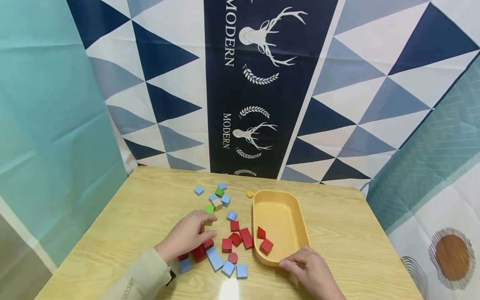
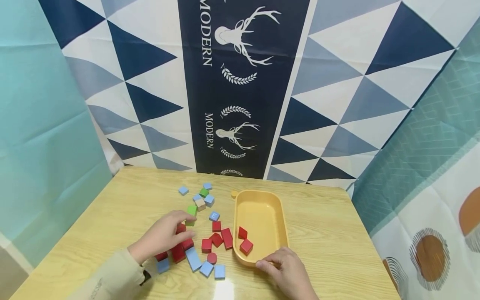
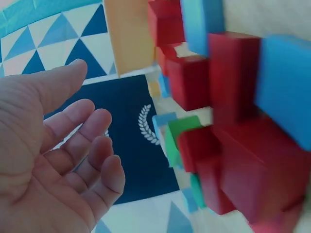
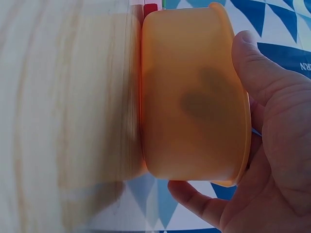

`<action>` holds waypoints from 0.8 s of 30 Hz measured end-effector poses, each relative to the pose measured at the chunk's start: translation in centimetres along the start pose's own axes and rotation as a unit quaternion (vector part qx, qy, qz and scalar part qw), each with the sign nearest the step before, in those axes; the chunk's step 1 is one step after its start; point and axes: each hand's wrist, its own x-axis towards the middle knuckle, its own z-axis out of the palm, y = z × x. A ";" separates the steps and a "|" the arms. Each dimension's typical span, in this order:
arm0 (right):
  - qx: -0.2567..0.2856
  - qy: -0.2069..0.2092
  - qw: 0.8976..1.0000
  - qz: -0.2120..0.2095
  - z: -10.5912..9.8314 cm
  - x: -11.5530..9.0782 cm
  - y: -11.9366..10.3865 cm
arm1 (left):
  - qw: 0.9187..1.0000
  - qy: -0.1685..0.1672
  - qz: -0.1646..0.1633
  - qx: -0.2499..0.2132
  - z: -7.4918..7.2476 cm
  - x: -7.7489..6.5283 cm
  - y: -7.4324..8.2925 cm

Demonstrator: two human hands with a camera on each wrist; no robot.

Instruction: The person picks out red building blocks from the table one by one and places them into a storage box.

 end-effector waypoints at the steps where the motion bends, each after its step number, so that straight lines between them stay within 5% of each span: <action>1: -0.002 -0.001 1.000 0.003 -0.1 0.0 0.0 | 1.000 -0.004 0.000 -0.001 -0.1 -0.3 -0.1; 9: -0.002 0.009 1.000 -0.012 0.1 -0.1 0.2 | 0.993 -0.073 0.054 0.077 2.1 -0.7 2.1; 16: 0.001 0.008 1.000 -0.013 0.2 -0.1 0.4 | 0.970 -0.037 0.089 0.222 4.6 -0.2 3.0; 24: -0.014 0.012 1.000 -0.021 0.1 -0.1 0.4 | 0.970 -0.015 0.098 0.223 5.0 -0.4 2.6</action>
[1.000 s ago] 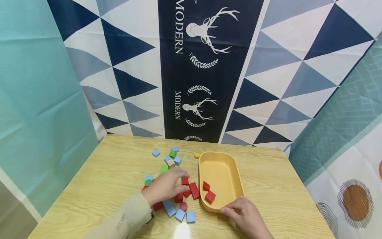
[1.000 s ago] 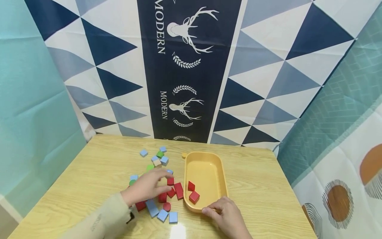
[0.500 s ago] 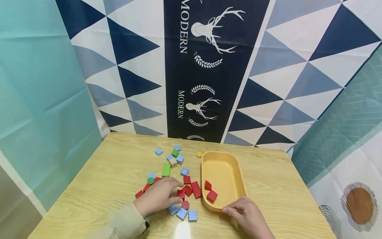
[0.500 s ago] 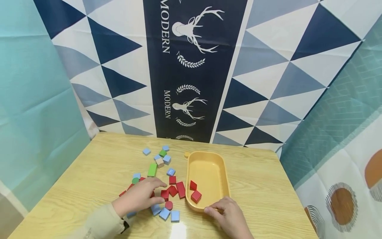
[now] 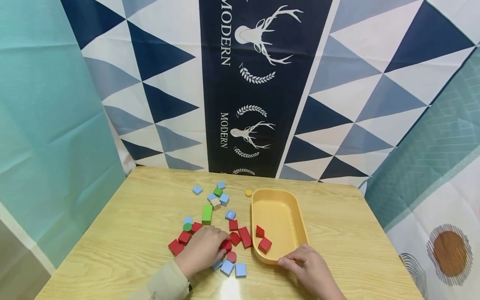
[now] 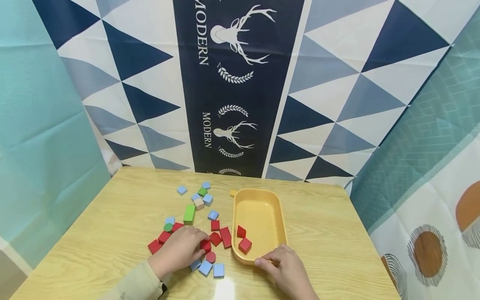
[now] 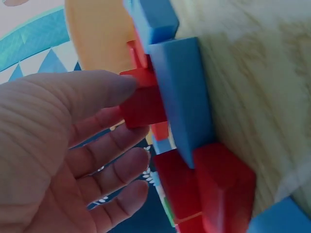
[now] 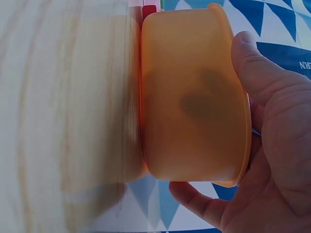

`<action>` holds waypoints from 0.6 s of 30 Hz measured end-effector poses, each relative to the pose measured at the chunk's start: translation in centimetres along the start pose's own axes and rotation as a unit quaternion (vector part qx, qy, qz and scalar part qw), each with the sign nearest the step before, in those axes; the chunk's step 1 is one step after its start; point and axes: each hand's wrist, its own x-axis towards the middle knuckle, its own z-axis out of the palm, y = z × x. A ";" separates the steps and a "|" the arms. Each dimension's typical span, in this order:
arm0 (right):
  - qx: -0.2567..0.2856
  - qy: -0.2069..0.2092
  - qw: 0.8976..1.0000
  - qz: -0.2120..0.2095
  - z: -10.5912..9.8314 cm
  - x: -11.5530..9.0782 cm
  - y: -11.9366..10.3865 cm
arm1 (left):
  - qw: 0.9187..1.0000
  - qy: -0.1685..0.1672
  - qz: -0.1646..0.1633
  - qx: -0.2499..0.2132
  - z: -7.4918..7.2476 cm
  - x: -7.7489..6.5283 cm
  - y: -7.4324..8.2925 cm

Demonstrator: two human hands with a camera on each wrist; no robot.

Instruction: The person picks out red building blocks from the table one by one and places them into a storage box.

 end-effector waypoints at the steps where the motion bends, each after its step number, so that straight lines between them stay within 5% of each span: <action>1: 0.000 0.000 1.000 0.000 0.0 0.0 0.0 | 1.000 0.006 0.000 -0.003 -0.1 0.0 0.0; 6: 0.003 0.013 1.000 -0.018 0.0 -0.1 0.1 | 0.998 0.056 0.001 -0.042 -1.2 0.2 0.7; 12: 0.009 0.022 1.000 -0.014 0.1 -0.1 0.2 | 0.988 0.108 0.015 -0.107 -3.2 0.4 3.9; 18: 0.018 0.023 1.000 -0.009 0.3 -0.2 0.2 | 0.979 0.136 0.062 -0.136 -2.2 1.0 7.0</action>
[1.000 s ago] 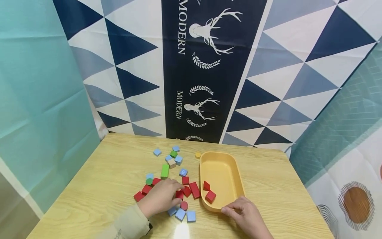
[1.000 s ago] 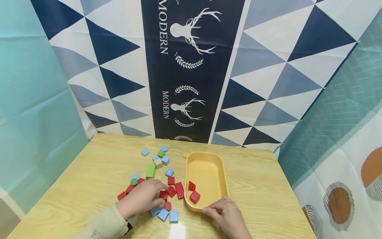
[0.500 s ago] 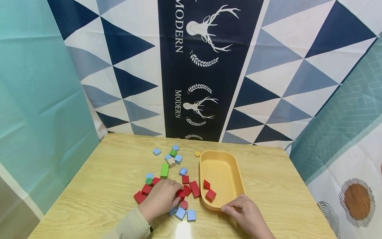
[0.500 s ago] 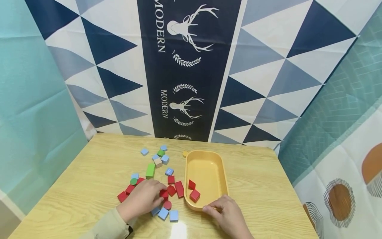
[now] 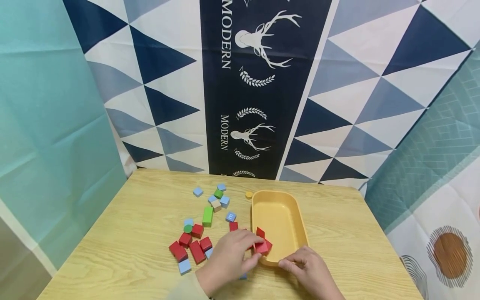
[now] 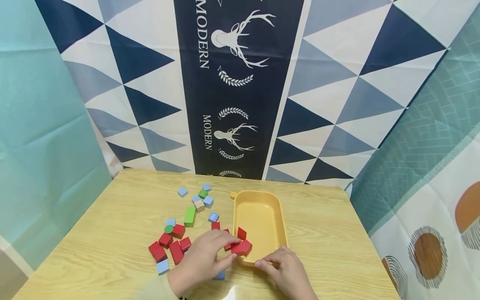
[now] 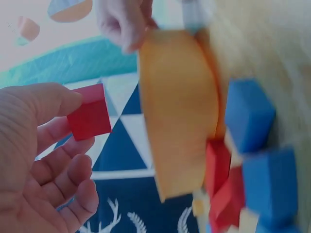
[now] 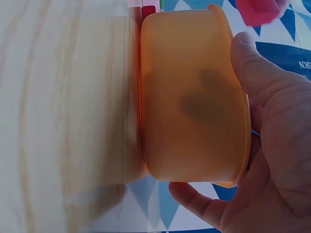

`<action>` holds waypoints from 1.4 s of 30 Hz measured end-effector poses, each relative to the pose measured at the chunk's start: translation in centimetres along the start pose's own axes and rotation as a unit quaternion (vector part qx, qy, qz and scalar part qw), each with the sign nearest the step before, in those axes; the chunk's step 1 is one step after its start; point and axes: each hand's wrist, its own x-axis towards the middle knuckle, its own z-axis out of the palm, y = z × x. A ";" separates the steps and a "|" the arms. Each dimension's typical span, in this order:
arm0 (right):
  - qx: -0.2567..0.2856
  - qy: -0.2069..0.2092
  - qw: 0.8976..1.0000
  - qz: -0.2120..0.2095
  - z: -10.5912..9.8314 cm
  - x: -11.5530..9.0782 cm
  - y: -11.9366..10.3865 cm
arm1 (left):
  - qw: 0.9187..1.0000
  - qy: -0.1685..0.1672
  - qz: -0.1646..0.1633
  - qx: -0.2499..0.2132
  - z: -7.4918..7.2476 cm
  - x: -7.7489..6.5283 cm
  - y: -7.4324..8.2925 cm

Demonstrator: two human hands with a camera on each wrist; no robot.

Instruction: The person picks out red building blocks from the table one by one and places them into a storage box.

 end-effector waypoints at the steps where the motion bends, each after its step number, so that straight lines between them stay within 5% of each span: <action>1: 0.001 0.003 1.000 -0.007 0.0 0.0 0.0 | 1.000 -0.003 0.002 -0.002 0.4 0.1 0.2; 7: 0.004 0.015 0.999 -0.029 0.3 -0.1 0.0 | 1.000 -0.018 -0.004 -0.007 2.5 0.4 0.6; 13: -0.007 0.015 1.000 -0.019 0.4 -0.1 0.0 | 1.000 0.012 -0.008 -0.028 3.5 0.5 0.6; 26: -0.009 0.022 0.999 -0.027 0.5 0.1 -0.1 | 0.991 -0.008 -0.106 -0.078 4.9 1.1 0.8; 42: -0.005 0.039 0.998 -0.047 0.6 0.0 0.2 | 0.996 -0.042 -0.074 -0.038 5.2 0.5 0.9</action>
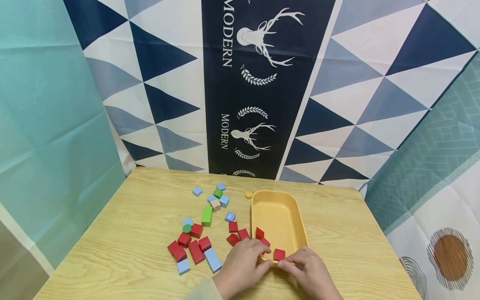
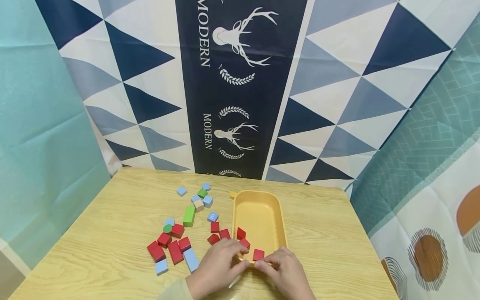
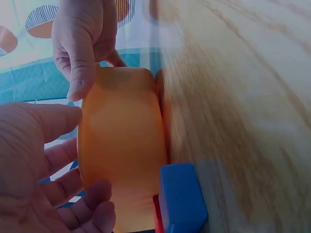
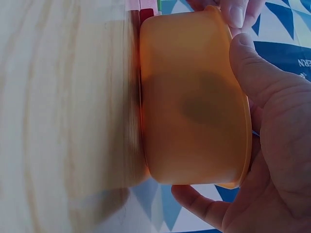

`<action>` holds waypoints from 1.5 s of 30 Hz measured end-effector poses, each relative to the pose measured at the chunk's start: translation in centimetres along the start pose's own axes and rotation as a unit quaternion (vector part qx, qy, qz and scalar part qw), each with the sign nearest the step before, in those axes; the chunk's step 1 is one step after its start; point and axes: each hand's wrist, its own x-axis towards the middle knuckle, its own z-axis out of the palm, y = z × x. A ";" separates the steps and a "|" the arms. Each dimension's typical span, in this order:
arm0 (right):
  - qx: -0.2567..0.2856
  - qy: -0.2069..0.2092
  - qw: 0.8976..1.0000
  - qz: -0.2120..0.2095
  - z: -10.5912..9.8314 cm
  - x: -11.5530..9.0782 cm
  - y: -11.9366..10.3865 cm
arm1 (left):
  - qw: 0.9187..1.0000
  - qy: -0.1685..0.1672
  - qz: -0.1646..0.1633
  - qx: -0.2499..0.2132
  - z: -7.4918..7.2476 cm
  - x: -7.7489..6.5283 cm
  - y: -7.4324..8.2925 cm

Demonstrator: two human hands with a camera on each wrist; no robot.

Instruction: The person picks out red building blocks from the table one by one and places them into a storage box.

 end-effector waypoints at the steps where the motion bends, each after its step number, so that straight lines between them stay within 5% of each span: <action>1: 0.000 0.001 1.000 -0.001 0.0 0.0 0.0 | 1.000 -0.004 -0.001 -0.004 -0.1 0.0 0.0; 8: -0.007 -0.014 1.000 0.026 -0.1 0.0 -0.1 | 0.998 0.010 -0.042 -0.055 -2.0 0.3 -1.9; 15: -0.002 -0.029 0.998 0.060 -0.4 0.0 -0.4 | 0.992 0.007 -0.122 0.011 -3.3 1.0 -5.7; 23: 0.004 -0.040 0.997 0.067 -0.4 0.0 -0.5 | 0.985 -0.046 -0.112 0.121 -2.2 1.6 -7.0; 31: -0.004 -0.014 1.000 0.027 -0.2 0.0 -0.2 | 0.978 -0.016 -0.089 0.190 -1.7 1.5 -6.9; 45: 0.001 -0.036 0.996 0.080 -0.3 0.0 -0.5 | 0.979 -0.036 -0.065 0.190 -1.4 1.1 -5.7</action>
